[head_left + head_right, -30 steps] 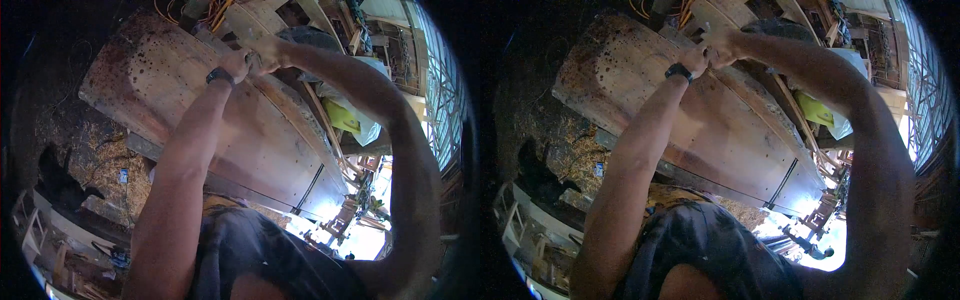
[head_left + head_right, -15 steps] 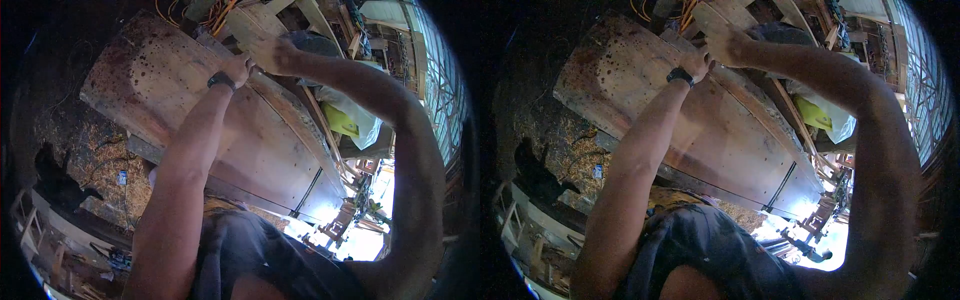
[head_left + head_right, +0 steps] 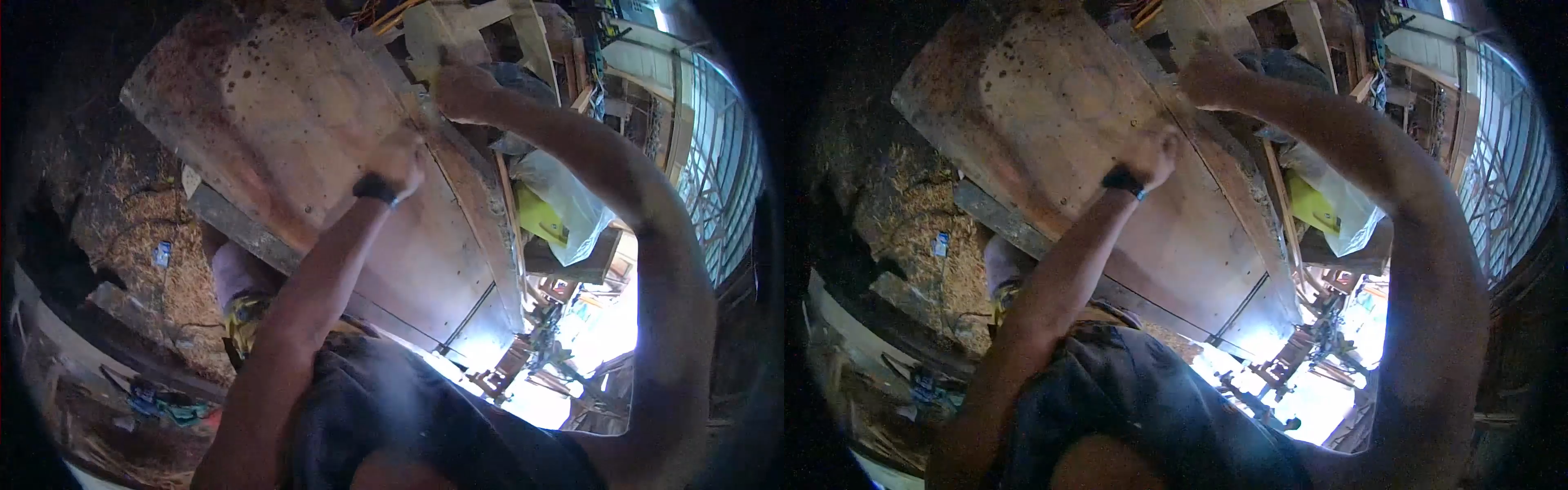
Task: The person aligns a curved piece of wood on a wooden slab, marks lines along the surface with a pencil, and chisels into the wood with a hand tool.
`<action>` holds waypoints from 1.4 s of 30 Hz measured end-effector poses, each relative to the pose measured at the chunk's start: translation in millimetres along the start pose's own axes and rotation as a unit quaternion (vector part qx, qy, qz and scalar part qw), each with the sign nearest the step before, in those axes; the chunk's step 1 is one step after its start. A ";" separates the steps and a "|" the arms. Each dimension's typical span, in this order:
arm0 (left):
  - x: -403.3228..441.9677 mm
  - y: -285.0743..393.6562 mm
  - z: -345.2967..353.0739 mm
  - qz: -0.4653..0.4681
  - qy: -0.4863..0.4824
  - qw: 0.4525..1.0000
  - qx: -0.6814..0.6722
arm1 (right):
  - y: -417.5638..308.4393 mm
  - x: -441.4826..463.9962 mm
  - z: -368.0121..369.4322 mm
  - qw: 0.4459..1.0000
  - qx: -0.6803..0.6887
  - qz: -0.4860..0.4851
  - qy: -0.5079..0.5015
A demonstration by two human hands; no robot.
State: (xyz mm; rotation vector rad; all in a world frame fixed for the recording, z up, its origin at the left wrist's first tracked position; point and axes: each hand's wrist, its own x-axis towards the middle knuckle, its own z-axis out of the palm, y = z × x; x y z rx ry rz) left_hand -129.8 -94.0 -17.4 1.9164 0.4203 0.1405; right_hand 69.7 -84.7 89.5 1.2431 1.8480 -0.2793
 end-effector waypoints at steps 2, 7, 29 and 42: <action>12.1 0.3 41.8 0.112 0.072 0.990 -0.037 | 2.5 -0.7 0.7 1.000 0.008 0.005 -0.014; 36.7 27.6 26.8 0.077 -0.105 0.991 0.031 | -0.2 -1.3 -15.1 0.999 -0.004 0.002 -0.046; 55.0 3.6 60.7 -0.063 -0.071 0.978 -0.187 | -12.0 15.1 -23.5 -0.017 0.883 0.468 0.014; 71.1 -5.0 -61.6 -0.019 -0.022 0.998 -0.052 | -20.0 19.9 -64.7 0.002 0.841 0.538 0.051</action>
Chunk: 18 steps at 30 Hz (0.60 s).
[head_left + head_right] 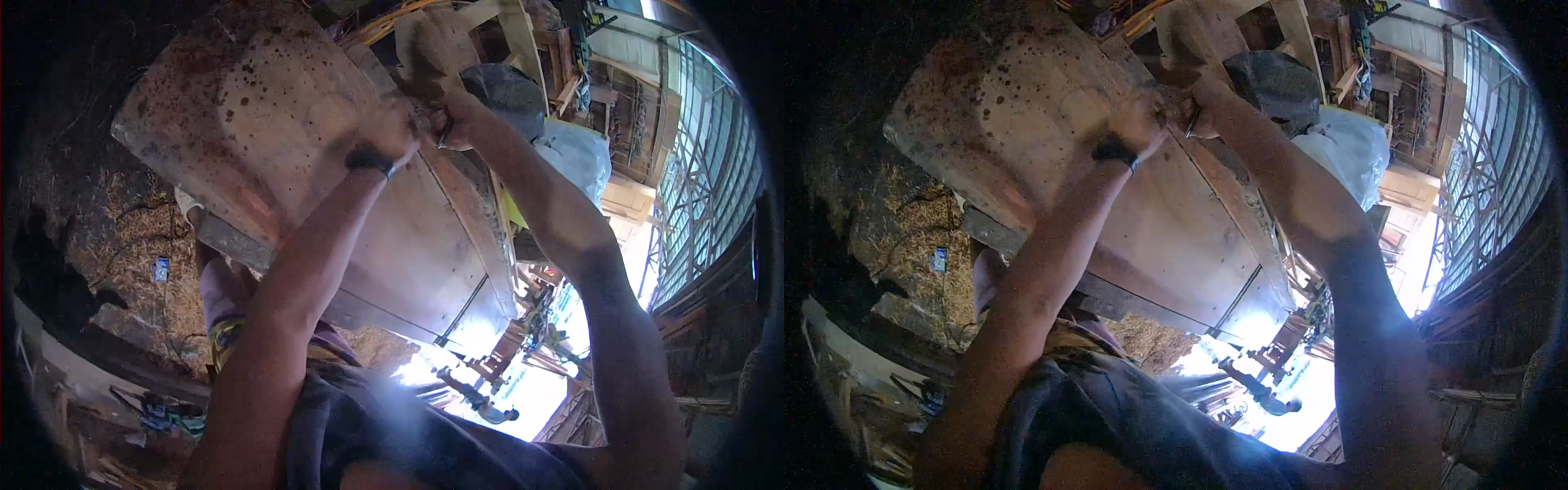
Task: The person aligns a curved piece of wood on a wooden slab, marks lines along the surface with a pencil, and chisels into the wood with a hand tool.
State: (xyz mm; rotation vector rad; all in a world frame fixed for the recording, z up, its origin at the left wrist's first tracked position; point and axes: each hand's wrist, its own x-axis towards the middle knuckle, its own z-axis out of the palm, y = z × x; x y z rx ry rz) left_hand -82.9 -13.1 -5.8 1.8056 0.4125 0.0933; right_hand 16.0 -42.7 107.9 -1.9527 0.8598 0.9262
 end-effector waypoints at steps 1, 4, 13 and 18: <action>11.8 -10.7 9.1 0.061 0.037 0.997 -0.012 | -1.4 -6.3 4.4 1.000 0.011 -0.001 0.024; 48.1 -38.1 29.2 0.171 0.044 0.984 -0.011 | -4.6 17.3 -4.1 0.999 -0.011 0.023 0.041; 69.6 -62.1 34.8 0.185 -0.094 0.973 -0.101 | -12.4 21.5 -18.7 0.992 -0.112 0.053 -0.017; 85.1 -85.0 76.1 0.140 -0.153 0.952 -0.226 | -5.0 49.7 -28.1 0.996 -0.041 0.081 -0.015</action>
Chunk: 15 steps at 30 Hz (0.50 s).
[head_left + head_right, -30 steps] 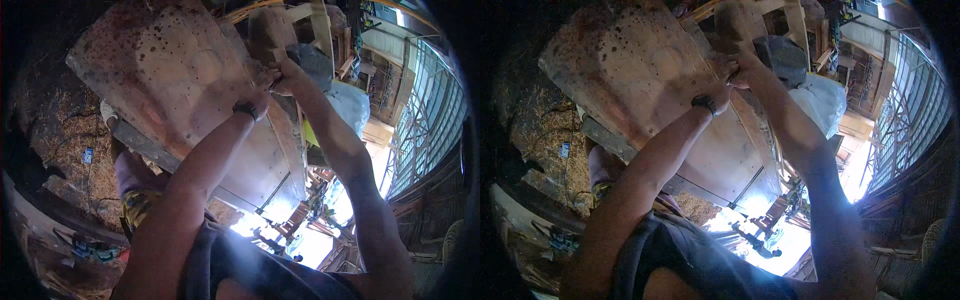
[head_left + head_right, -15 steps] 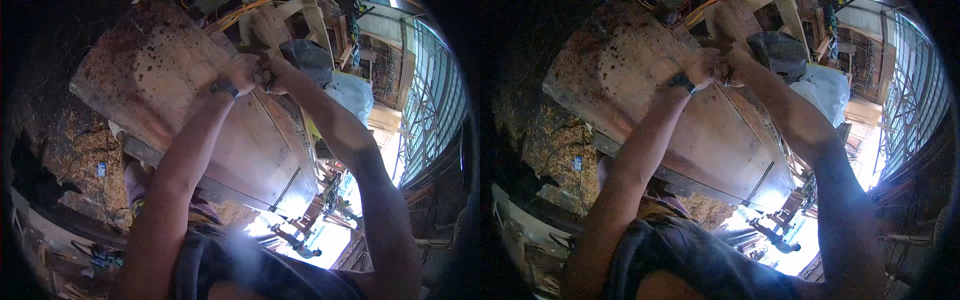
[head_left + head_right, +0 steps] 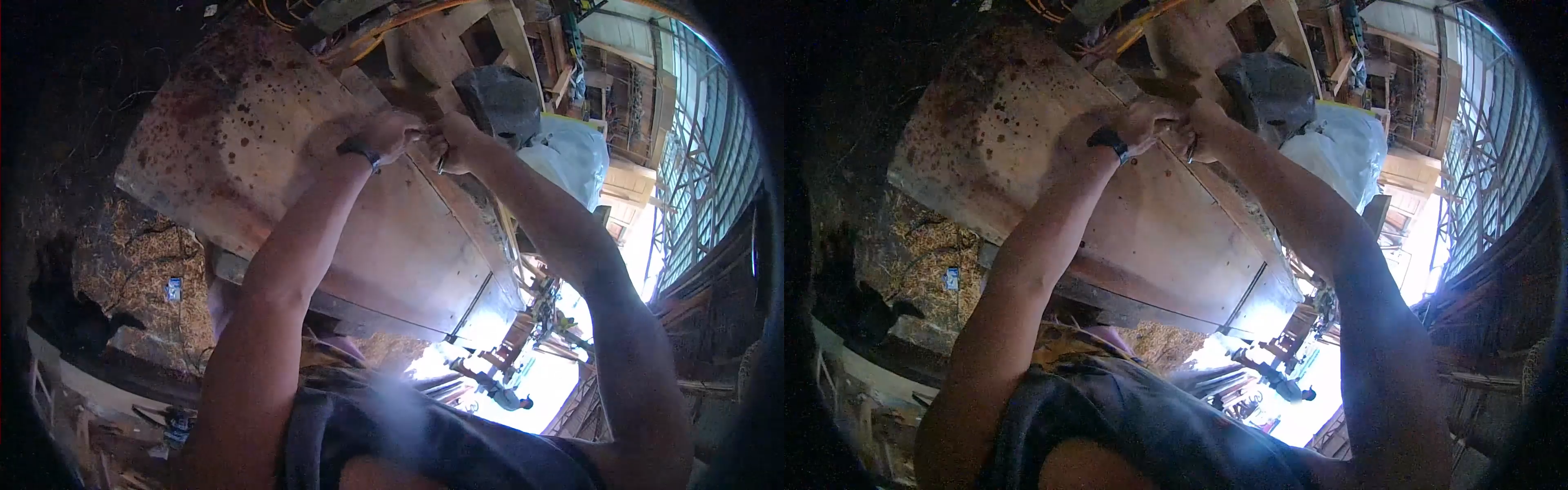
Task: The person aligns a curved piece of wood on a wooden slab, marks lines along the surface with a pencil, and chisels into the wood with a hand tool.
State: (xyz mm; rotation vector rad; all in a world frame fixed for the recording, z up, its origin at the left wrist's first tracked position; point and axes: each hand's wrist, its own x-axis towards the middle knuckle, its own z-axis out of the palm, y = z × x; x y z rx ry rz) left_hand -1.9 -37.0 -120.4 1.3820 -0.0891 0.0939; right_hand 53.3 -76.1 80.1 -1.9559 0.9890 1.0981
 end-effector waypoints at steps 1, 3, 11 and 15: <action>-4.7 13.2 -4.4 0.014 0.014 0.998 0.056 | -0.7 -2.4 2.1 1.000 0.002 0.002 0.004; -13.2 31.2 -14.6 0.095 0.044 0.976 0.189 | -0.3 -12.8 7.7 0.999 -0.004 -0.016 0.036; -5.5 68.9 -45.2 0.036 -0.076 0.946 0.313 | -0.6 -26.6 4.2 0.966 -0.233 -0.113 -0.006; 1.8 67.4 -57.0 0.067 -0.145 0.932 0.326 | 11.7 87.6 -62.2 0.661 -0.687 -0.303 -0.013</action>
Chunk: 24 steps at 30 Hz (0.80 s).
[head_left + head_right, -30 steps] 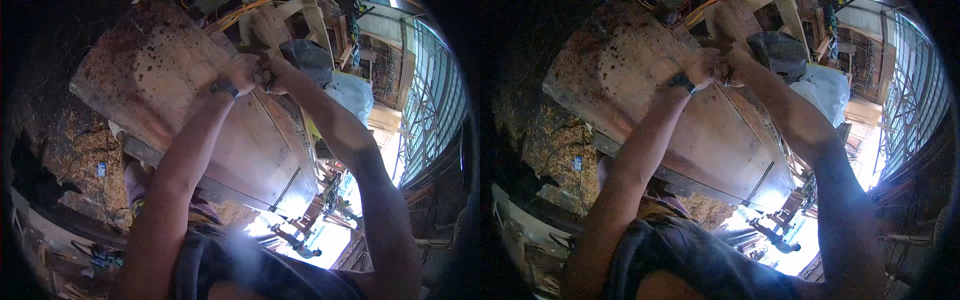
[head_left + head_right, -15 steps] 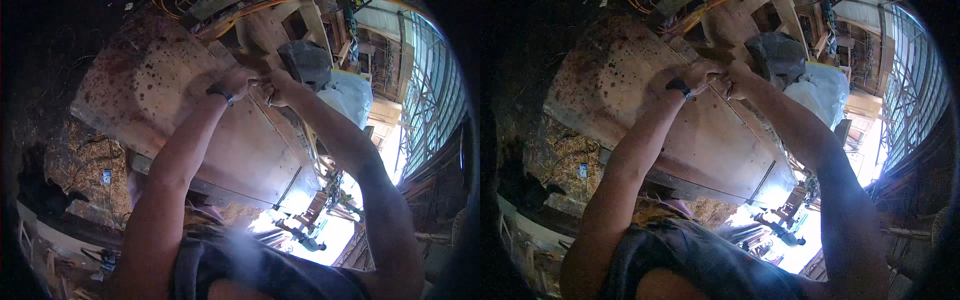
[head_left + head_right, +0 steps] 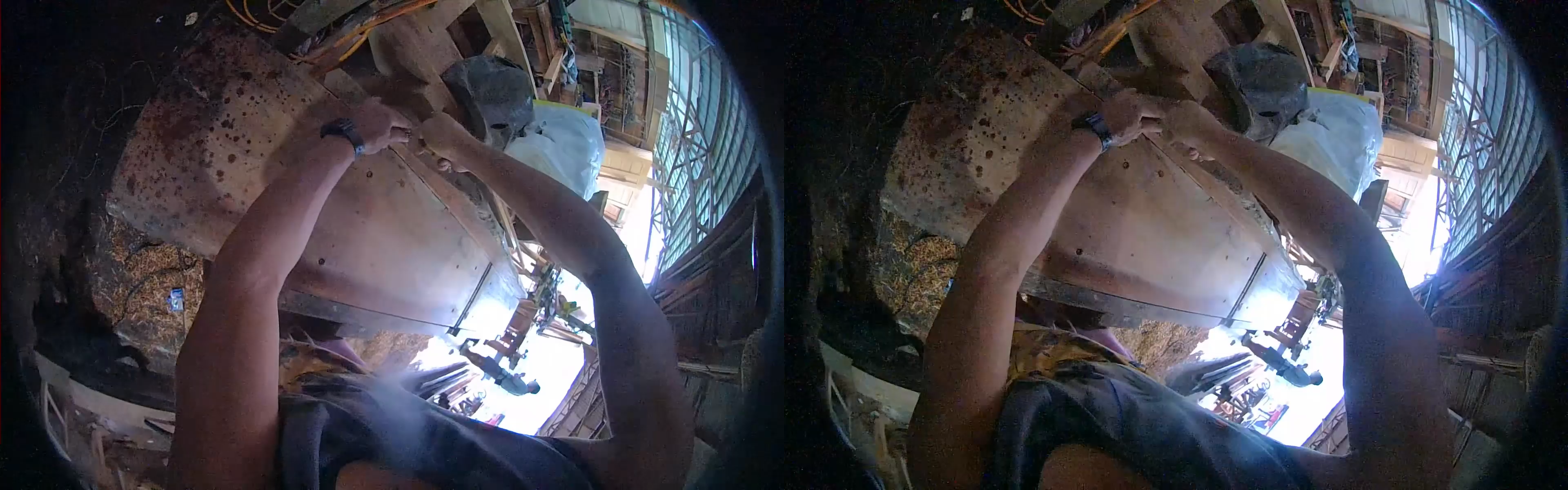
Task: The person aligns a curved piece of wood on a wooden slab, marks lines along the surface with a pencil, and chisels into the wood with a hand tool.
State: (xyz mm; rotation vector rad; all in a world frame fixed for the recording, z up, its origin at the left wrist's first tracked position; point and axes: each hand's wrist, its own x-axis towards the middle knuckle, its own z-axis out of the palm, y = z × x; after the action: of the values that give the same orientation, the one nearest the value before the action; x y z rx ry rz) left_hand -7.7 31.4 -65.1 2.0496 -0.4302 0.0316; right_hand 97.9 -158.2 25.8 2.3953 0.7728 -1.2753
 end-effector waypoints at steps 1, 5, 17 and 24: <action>0.0 -1.5 3.4 -0.009 0.021 1.000 0.006 | -5.0 1.8 -5.0 0.981 -0.174 -0.078 0.025; -3.5 -0.4 20.9 -0.015 0.083 0.996 0.016 | -87.7 -42.0 -37.9 0.981 -0.188 -0.023 0.048; -5.8 4.0 21.1 -0.027 0.074 0.997 0.008 | -113.4 -57.6 -63.5 0.948 -0.311 -0.064 -0.016; -5.0 1.6 29.3 -0.029 0.085 0.996 0.027 | -106.4 -60.8 -38.0 0.924 0.332 0.189 0.015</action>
State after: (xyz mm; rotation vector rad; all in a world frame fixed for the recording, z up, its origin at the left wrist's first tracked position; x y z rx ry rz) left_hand -17.4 7.2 -79.4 2.0927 -0.2654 0.1835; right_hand 32.0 -72.4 94.7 2.8747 -0.1772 -1.4922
